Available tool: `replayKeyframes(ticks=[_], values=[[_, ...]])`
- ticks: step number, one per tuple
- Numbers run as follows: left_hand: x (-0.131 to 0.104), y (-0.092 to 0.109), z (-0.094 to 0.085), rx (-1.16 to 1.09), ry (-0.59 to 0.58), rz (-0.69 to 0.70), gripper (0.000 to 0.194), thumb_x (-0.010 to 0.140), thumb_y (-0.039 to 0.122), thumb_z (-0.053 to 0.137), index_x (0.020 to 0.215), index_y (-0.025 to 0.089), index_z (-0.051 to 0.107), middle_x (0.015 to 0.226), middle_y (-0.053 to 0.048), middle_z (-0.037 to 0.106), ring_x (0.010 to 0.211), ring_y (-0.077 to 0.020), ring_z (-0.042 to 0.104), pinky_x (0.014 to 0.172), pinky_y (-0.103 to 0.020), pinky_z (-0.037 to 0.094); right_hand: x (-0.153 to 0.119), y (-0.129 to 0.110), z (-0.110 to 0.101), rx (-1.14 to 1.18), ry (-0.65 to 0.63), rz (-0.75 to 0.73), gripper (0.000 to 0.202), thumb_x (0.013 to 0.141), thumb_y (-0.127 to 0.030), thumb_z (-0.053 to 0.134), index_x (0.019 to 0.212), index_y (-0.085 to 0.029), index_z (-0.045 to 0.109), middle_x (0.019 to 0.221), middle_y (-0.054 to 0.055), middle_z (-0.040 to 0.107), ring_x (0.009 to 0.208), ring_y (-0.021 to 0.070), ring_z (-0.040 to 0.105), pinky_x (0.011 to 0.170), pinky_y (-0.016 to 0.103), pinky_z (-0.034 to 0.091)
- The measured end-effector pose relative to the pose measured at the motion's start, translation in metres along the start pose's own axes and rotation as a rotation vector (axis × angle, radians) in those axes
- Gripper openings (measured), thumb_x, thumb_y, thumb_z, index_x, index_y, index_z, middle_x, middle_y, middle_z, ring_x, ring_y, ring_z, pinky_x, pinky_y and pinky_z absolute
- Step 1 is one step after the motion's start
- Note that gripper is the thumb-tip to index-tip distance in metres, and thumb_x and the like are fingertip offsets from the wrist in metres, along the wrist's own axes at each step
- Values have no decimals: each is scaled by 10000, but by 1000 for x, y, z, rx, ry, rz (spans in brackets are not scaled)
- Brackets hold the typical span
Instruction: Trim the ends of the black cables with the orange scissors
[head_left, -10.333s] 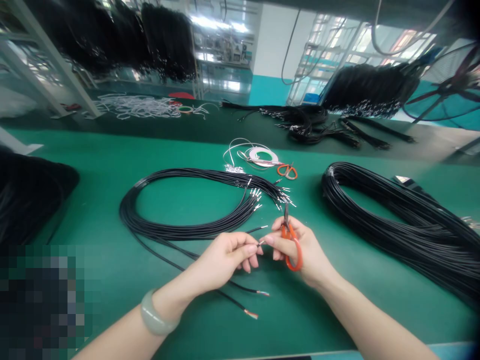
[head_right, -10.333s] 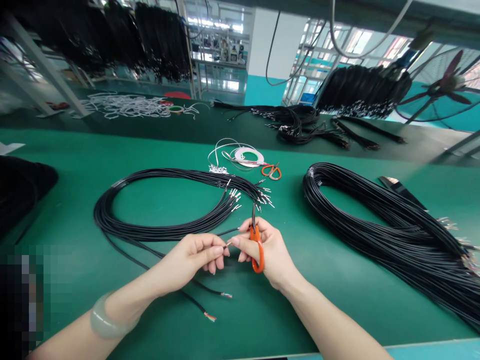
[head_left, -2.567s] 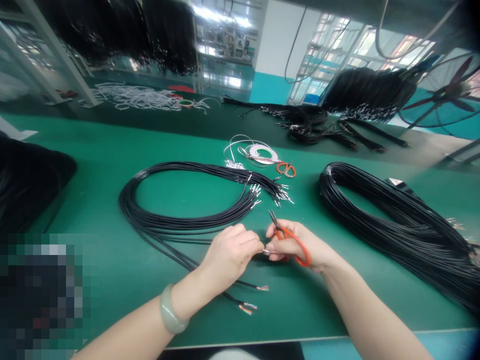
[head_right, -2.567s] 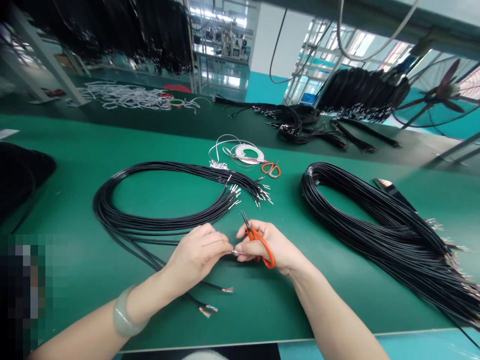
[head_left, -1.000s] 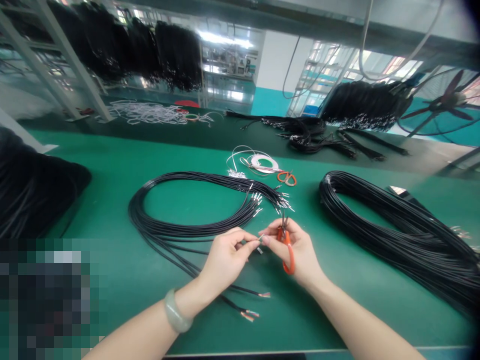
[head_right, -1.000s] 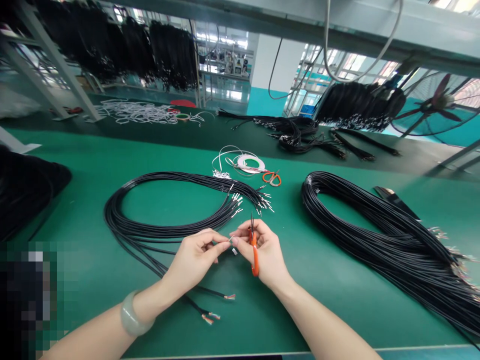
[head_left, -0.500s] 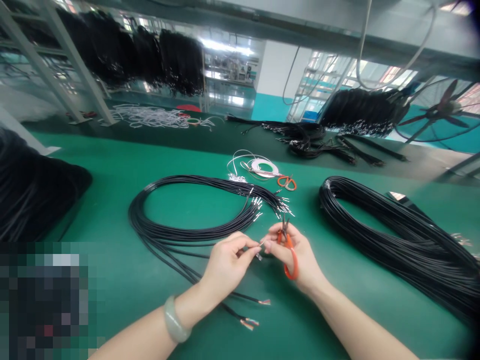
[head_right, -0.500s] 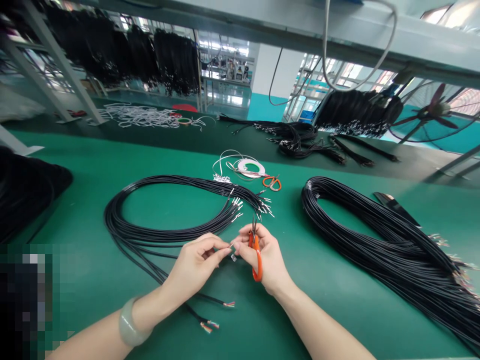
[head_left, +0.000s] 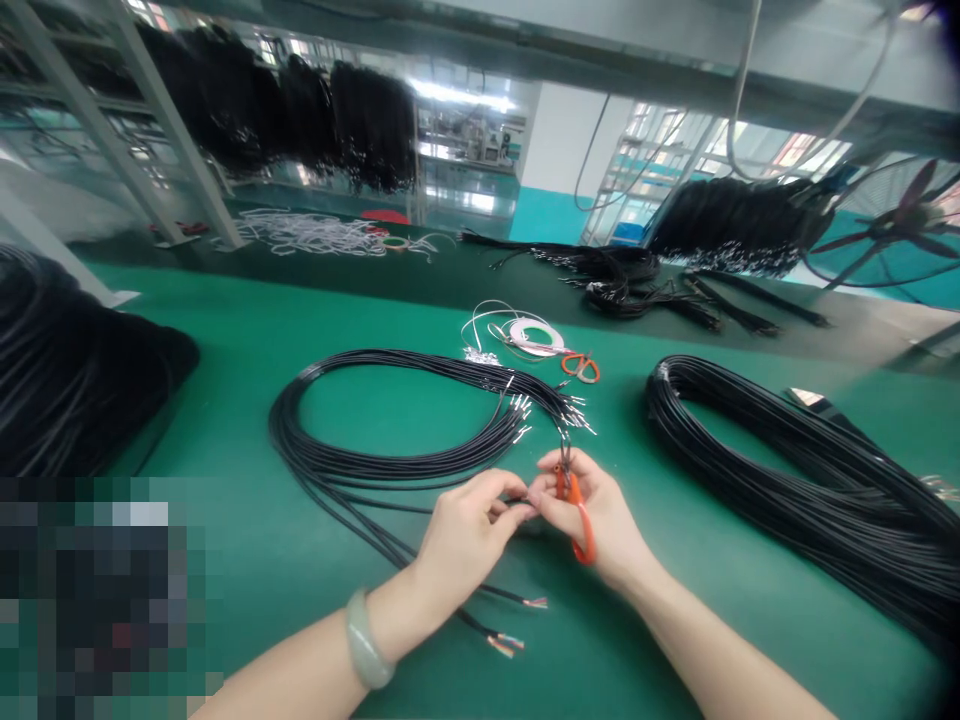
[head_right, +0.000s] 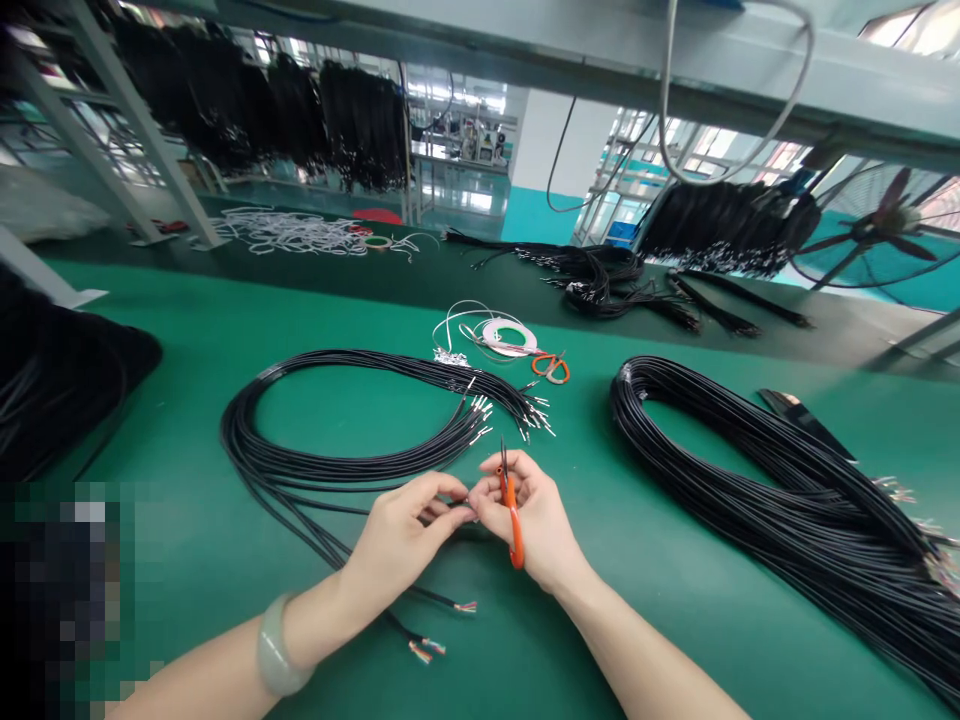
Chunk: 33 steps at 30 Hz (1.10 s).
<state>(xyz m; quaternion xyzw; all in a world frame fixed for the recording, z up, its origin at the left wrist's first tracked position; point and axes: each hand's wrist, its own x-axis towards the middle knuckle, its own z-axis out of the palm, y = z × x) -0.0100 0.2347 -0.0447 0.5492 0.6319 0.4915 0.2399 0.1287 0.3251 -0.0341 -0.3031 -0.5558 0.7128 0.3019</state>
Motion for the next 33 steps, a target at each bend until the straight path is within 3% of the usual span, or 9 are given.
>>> replayKeyframes(ticks=[8, 16, 20, 24, 28, 33], values=[[-3, 4, -7, 17, 19, 225, 125, 911, 146, 556, 893, 209, 662, 846, -8, 671, 791, -127, 627, 746, -223, 482, -1, -9, -5, 21, -28, 35, 382, 654, -220, 842, 900, -203, 550, 694, -15, 714, 641, 123, 603, 678, 256, 448], [1, 4, -8, 37, -45, 188, 138, 914, 99, 512, 867, 196, 599, 866, -8, 662, 801, -131, 623, 756, -244, 482, -1, -5, -5, 114, -21, 98, 372, 689, -247, 810, 932, -198, 533, 661, -27, 683, 602, 117, 568, 587, 237, 417], [1, 3, -7, 31, -12, 208, 88, 889, 121, 577, 917, 201, 598, 885, -3, 671, 791, -125, 640, 747, -233, 503, -1, -4, -5, 141, -2, 106, 387, 681, -247, 820, 932, -199, 530, 638, -31, 672, 589, 122, 569, 569, 237, 412], [3, 4, -8, 9, 28, 301, 123, 876, 113, 605, 933, 219, 630, 875, 8, 688, 793, -115, 654, 755, -217, 517, -2, -6, -3, 155, 6, 111, 395, 666, -221, 830, 929, -195, 536, 632, -31, 668, 597, 128, 581, 588, 243, 421], [4, 4, -11, -32, -4, 367, 171, 898, 81, 553, 914, 216, 656, 919, -6, 705, 845, -117, 664, 782, -212, 526, -4, -6, -3, 145, 10, 103, 402, 661, -220, 836, 928, -195, 536, 650, -22, 671, 613, 135, 587, 598, 249, 427], [9, -1, -16, -60, -14, 239, 158, 902, 109, 551, 932, 214, 666, 956, -10, 726, 890, -140, 685, 834, -241, 534, -2, -8, -6, 74, 26, 63, 329, 754, -329, 771, 955, -209, 540, 678, -23, 658, 599, 128, 584, 599, 252, 432]])
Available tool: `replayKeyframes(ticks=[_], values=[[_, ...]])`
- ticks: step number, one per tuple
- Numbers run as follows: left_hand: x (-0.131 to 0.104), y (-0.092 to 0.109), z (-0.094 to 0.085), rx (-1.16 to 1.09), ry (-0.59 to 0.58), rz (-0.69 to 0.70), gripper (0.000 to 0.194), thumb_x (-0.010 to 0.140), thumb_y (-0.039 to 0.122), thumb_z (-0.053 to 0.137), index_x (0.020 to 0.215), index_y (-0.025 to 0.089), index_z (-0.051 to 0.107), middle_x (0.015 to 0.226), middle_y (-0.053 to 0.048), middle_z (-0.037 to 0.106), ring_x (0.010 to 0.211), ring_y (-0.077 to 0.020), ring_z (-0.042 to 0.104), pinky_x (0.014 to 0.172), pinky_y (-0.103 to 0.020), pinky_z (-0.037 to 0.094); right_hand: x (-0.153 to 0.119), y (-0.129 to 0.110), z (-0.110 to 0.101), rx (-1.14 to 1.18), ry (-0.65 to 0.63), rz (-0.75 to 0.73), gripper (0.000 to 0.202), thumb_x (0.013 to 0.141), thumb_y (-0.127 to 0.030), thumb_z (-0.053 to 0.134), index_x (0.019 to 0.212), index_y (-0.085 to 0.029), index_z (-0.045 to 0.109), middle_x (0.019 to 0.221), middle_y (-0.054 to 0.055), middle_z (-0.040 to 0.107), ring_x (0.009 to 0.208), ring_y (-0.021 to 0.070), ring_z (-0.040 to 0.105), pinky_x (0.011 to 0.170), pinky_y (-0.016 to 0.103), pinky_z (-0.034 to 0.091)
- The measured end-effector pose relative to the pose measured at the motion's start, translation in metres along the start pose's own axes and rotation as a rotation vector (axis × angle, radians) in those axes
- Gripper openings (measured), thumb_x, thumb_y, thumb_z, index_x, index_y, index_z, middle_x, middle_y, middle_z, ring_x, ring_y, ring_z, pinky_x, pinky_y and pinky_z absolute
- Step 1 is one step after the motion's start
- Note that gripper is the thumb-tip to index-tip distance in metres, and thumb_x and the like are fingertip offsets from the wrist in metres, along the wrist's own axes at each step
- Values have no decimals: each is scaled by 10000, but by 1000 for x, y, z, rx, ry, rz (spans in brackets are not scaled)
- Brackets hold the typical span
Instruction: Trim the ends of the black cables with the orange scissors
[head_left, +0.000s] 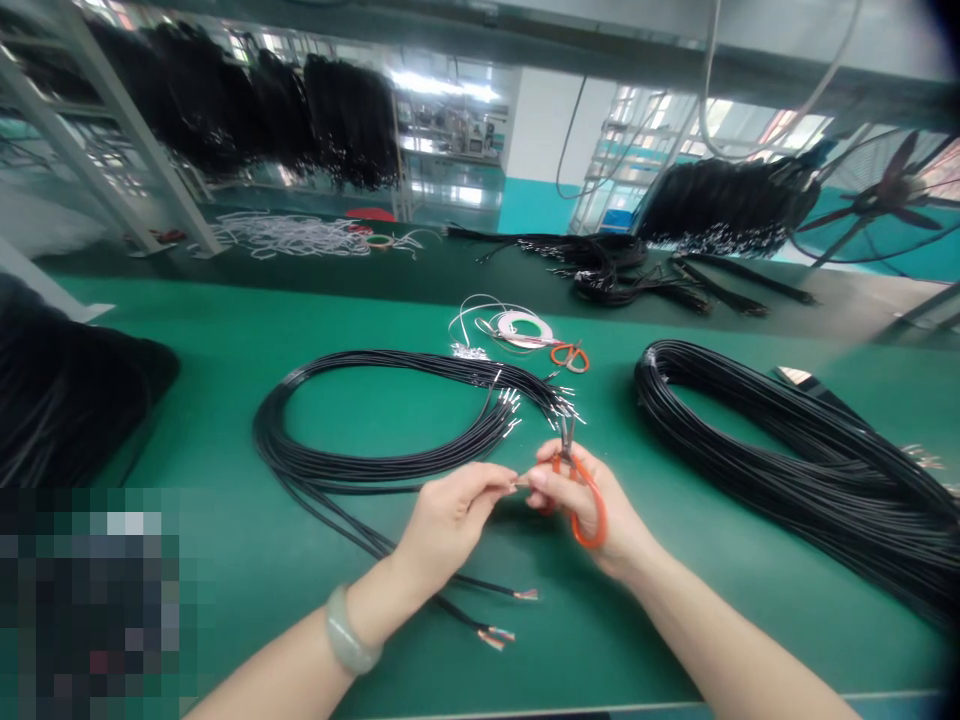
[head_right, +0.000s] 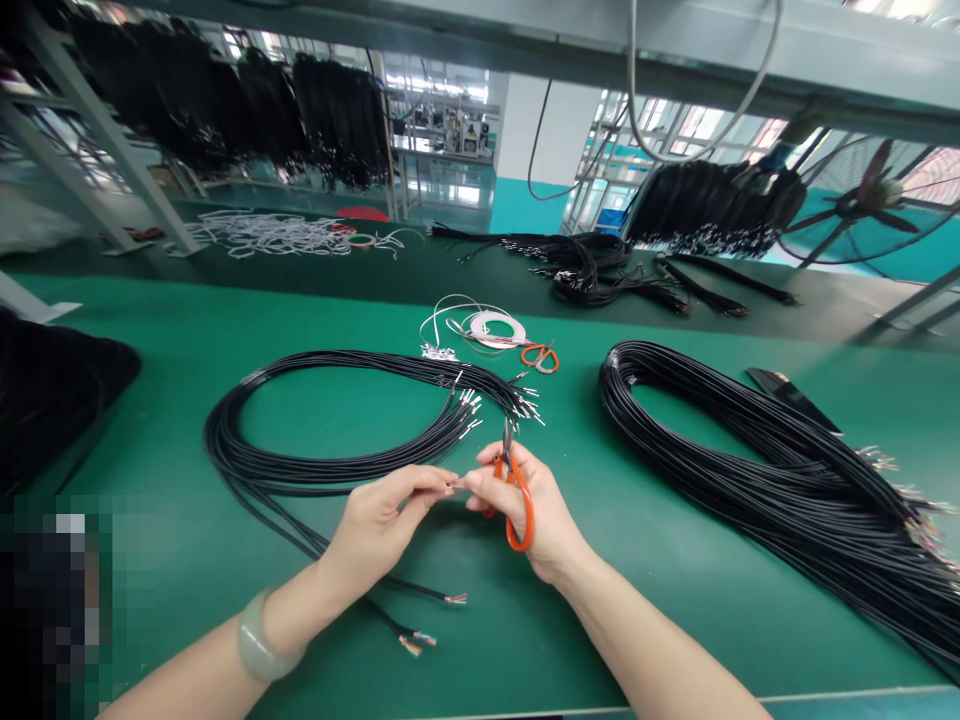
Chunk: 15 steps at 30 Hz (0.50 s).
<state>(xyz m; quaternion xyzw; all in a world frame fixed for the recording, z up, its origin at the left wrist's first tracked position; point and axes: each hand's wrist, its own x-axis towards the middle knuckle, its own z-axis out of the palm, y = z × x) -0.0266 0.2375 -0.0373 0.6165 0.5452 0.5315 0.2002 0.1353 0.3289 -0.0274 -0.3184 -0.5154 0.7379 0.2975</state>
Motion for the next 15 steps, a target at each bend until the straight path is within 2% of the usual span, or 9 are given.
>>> replayKeyframes(ticks=[3, 5, 7, 11, 15], values=[[4, -5, -2, -89, 26, -158, 123, 908, 157, 554, 933, 209, 664, 964, -14, 731, 879, -157, 702, 822, -263, 549, 8, -4, -12, -150, 111, -95, 271, 833, -418, 667, 953, -208, 545, 773, 17, 680, 593, 125, 567, 596, 263, 435], [7, -7, -2, -181, 44, -225, 96, 908, 189, 558, 930, 197, 650, 965, -24, 732, 872, -168, 709, 817, -281, 558, 15, -7, -27, -320, 233, -165, 294, 817, -426, 668, 972, -214, 534, 829, 31, 676, 642, 144, 581, 601, 271, 435], [8, -8, -1, -260, 66, -273, 65, 899, 210, 574, 912, 184, 632, 968, -34, 732, 873, -176, 710, 829, -299, 560, 22, -8, -43, -495, 302, -201, 315, 786, -402, 689, 982, -219, 525, 831, 29, 663, 684, 166, 591, 629, 290, 436], [8, -9, 3, -369, 91, -359, 49, 882, 219, 600, 885, 170, 597, 963, -53, 736, 871, -186, 712, 804, -310, 566, 27, -2, -59, -650, 208, -166, 295, 694, -300, 753, 908, -223, 563, 715, -6, 647, 623, 173, 577, 646, 316, 442], [8, -8, 6, -430, 99, -391, 68, 871, 220, 612, 874, 162, 576, 990, -79, 741, 891, -203, 715, 826, -337, 563, 20, 9, -45, -721, 117, -144, 252, 660, -210, 740, 864, -243, 596, 681, -29, 644, 582, 159, 556, 629, 302, 437]])
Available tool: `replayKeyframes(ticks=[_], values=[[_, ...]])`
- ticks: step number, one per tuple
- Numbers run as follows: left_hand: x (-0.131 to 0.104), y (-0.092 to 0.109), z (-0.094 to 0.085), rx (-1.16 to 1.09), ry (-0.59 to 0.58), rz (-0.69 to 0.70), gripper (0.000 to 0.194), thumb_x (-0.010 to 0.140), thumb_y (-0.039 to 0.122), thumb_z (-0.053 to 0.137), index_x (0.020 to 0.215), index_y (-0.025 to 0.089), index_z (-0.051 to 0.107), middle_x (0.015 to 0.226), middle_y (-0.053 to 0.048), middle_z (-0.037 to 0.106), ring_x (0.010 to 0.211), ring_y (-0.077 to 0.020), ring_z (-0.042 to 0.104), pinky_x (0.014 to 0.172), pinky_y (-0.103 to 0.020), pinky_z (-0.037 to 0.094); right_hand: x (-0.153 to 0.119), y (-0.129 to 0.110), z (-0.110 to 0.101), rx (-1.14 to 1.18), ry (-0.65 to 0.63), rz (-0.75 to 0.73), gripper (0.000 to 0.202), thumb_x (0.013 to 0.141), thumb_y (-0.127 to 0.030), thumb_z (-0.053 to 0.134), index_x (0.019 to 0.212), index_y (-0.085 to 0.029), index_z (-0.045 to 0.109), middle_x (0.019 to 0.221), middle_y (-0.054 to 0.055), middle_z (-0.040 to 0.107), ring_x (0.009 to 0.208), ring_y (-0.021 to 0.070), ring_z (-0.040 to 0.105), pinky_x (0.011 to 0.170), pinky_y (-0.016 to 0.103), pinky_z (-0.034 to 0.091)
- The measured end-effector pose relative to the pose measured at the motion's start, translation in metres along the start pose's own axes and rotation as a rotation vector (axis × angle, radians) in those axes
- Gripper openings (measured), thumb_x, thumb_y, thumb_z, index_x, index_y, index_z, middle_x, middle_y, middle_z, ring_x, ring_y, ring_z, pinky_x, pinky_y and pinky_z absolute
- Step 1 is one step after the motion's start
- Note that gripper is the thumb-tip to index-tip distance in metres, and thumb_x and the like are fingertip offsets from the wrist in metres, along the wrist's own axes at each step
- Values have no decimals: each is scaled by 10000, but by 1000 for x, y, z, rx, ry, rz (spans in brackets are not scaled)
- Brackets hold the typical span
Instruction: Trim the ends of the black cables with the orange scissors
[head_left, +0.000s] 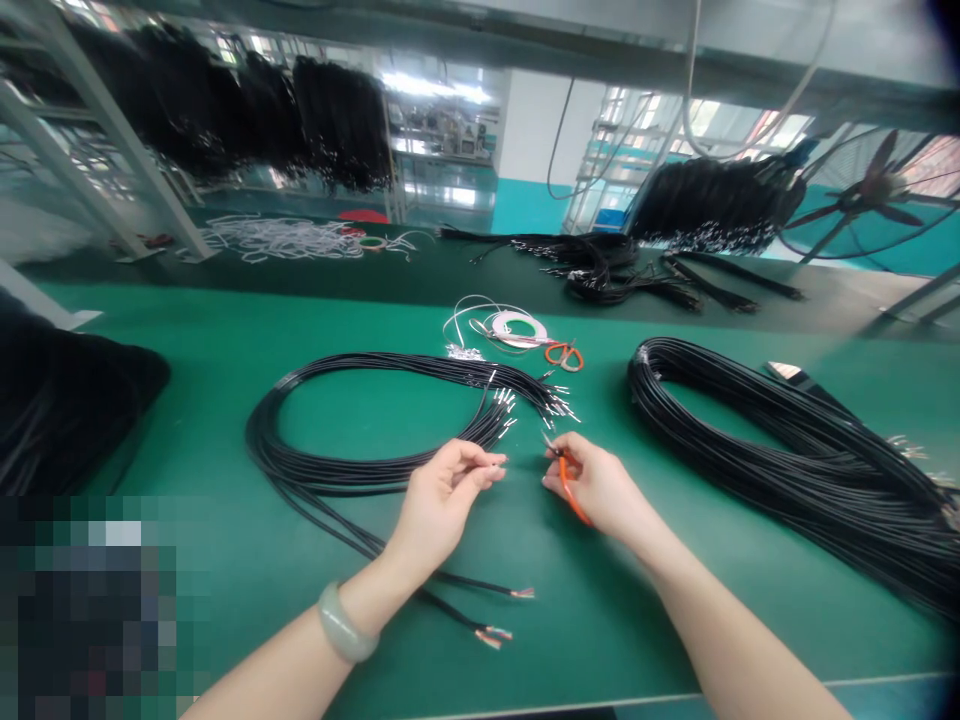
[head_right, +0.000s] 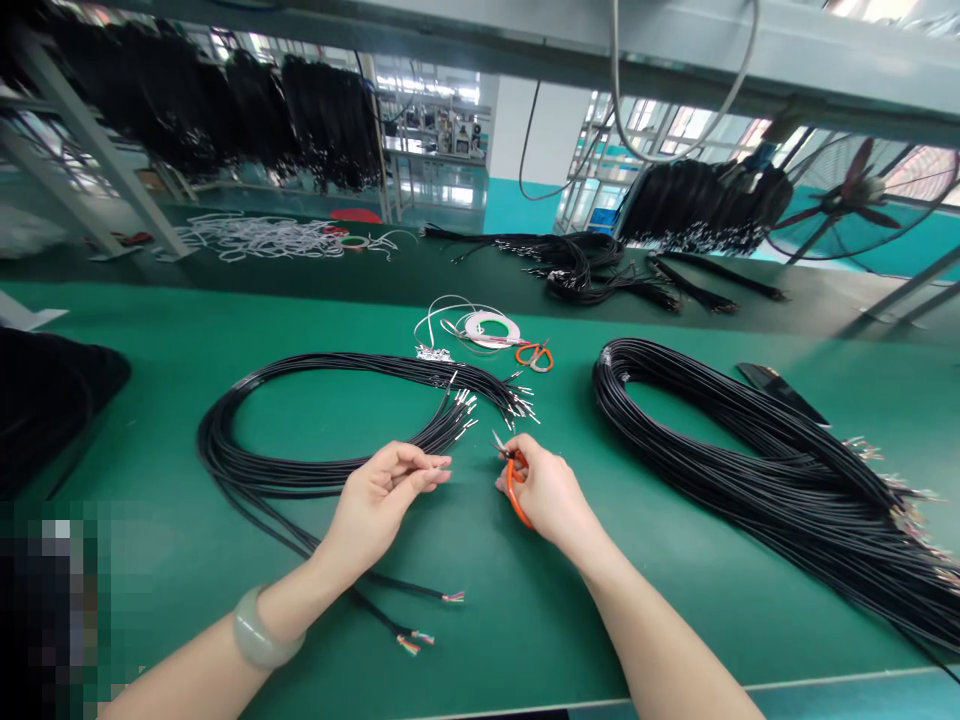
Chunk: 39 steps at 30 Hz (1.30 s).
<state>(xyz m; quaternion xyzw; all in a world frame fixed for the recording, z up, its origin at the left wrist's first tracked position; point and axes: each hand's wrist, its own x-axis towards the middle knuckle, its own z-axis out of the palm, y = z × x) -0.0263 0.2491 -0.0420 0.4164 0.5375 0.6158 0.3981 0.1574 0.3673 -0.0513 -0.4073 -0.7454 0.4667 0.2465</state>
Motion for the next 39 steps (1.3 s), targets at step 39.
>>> replayKeyframes(ticks=[39], values=[[-7, 8, 1, 236, -145, 75, 73, 923, 199, 512, 904, 189, 582, 944, -43, 750, 1059, -205, 668, 890, -317, 536, -23, -32, 11, 432, -742, 110, 434, 848, -622, 544, 895, -191, 522, 593, -33, 606, 401, 79, 507, 412, 172, 379]])
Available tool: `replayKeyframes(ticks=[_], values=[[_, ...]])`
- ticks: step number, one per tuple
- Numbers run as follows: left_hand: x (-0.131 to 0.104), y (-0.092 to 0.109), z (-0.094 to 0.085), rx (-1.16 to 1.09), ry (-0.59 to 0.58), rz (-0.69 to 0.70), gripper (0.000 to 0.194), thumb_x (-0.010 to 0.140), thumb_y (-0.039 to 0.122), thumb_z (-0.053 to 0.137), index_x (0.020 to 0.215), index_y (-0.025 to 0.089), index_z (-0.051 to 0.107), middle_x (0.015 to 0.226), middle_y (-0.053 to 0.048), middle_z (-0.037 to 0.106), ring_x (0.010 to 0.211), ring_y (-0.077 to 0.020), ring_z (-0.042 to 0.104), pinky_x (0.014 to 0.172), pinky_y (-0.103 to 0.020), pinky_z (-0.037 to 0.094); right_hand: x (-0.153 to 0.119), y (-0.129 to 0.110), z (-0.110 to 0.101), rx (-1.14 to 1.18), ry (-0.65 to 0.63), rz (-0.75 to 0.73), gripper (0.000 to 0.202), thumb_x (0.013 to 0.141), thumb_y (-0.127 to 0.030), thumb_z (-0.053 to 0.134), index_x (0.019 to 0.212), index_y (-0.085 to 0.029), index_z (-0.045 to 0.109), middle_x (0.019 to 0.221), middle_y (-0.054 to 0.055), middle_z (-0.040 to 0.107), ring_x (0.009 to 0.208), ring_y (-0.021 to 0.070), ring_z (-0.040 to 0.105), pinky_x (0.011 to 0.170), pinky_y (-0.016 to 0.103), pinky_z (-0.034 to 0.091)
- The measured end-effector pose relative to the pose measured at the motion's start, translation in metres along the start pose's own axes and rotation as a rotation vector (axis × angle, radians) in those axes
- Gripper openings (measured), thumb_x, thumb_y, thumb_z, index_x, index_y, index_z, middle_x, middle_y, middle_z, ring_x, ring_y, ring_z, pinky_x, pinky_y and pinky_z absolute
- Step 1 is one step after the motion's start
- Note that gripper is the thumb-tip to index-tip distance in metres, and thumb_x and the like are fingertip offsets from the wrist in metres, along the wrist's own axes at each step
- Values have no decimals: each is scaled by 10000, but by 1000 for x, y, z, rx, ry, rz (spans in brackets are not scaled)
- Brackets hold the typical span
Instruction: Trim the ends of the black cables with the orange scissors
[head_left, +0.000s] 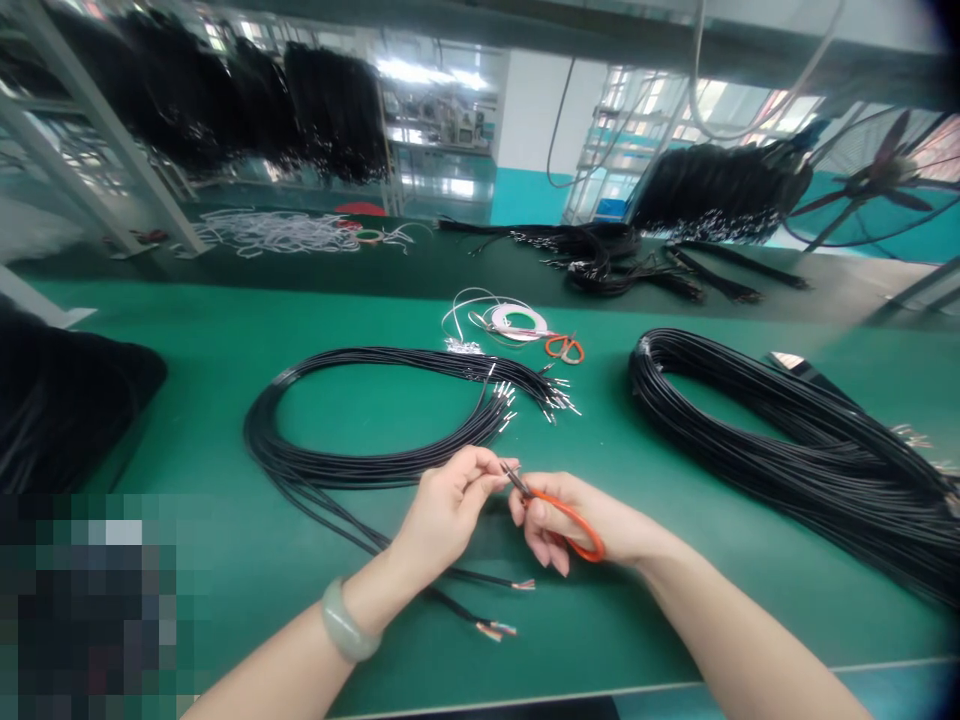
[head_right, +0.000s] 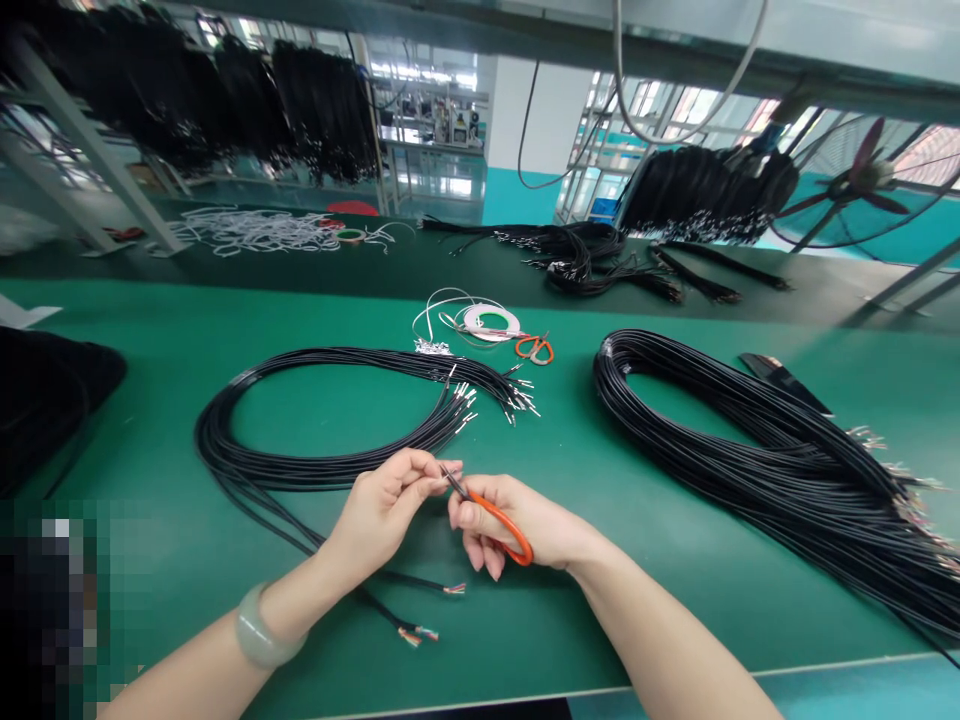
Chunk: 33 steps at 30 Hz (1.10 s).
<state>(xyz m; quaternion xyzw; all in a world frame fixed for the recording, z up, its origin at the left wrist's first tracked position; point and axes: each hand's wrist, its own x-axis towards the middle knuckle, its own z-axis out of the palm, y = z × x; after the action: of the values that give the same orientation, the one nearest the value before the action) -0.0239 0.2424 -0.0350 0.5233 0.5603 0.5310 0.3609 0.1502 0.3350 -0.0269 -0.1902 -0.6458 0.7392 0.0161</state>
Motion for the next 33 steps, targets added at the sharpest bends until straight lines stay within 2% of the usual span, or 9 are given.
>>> replayKeyframes(ticks=[7, 11, 14, 17, 19, 24, 27, 30, 33], values=[[0, -3, 1, -7, 11, -12, 65, 917, 228, 536, 890, 193, 583, 917, -43, 751, 1049, -219, 673, 871, -319, 547, -3, 1, -2, -17, 17, 11, 446, 854, -637, 516, 837, -191, 511, 511, -49, 570, 330, 65, 425, 336, 154, 273], [2, -1, 1, -72, -23, -48, 58, 916, 217, 529, 871, 199, 561, 974, -66, 741, 1135, -231, 627, 872, -323, 543, -7, -1, -12, 11, 33, -6, 441, 821, -629, 572, 818, -190, 530, 474, -59, 556, 293, 56, 353, 312, 166, 221], [1, 1, -1, 43, -74, 32, 106, 910, 183, 524, 838, 198, 601, 1072, -84, 704, 1173, -231, 589, 841, -305, 535, -6, -6, -19, 51, 273, -162, 415, 887, -601, 497, 839, -192, 542, 456, -69, 521, 309, 58, 328, 347, 181, 249], [-1, 0, -1, 345, -110, 232, 136, 887, 148, 561, 837, 212, 670, 1023, -54, 684, 969, -183, 635, 831, -288, 499, -1, -9, -22, 91, 539, -256, 365, 914, -560, 489, 874, -200, 544, 468, -69, 520, 346, 68, 359, 393, 195, 299], [-1, -3, 1, 528, -165, 336, 146, 885, 154, 574, 845, 226, 694, 908, -30, 686, 844, -165, 615, 768, -274, 490, 1, -9, -22, 92, 615, -258, 353, 911, -553, 505, 883, -204, 543, 479, -63, 538, 349, 69, 378, 398, 198, 308], [0, -10, 3, 700, -272, 409, 225, 897, 119, 536, 927, 231, 729, 851, -13, 726, 799, -172, 596, 717, -277, 495, 3, -6, -21, 35, 612, -222, 351, 909, -552, 511, 899, -202, 543, 504, -51, 578, 348, 71, 435, 379, 188, 312], [-1, -11, 1, 703, -285, 375, 281, 903, 92, 502, 1004, 230, 724, 922, -3, 750, 820, -171, 605, 754, -288, 500, 3, -6, -20, -4, 616, -217, 352, 908, -551, 510, 898, -200, 544, 506, -52, 585, 346, 69, 450, 378, 183, 324], [-1, -11, -1, 702, -283, 342, 233, 924, 154, 513, 992, 224, 724, 937, 12, 757, 831, -173, 607, 778, -293, 494, 3, -8, -20, -16, 618, -206, 342, 901, -544, 520, 894, -204, 542, 501, -58, 586, 344, 70, 452, 378, 182, 335], [-2, -10, -1, 720, -277, 283, 180, 911, 181, 549, 953, 223, 719, 909, 17, 750, 841, -172, 608, 774, -284, 487, 4, -8, -20, -43, 600, -142, 322, 836, -511, 627, 861, -202, 541, 547, -42, 630, 352, 68, 453, 360, 176, 313]])
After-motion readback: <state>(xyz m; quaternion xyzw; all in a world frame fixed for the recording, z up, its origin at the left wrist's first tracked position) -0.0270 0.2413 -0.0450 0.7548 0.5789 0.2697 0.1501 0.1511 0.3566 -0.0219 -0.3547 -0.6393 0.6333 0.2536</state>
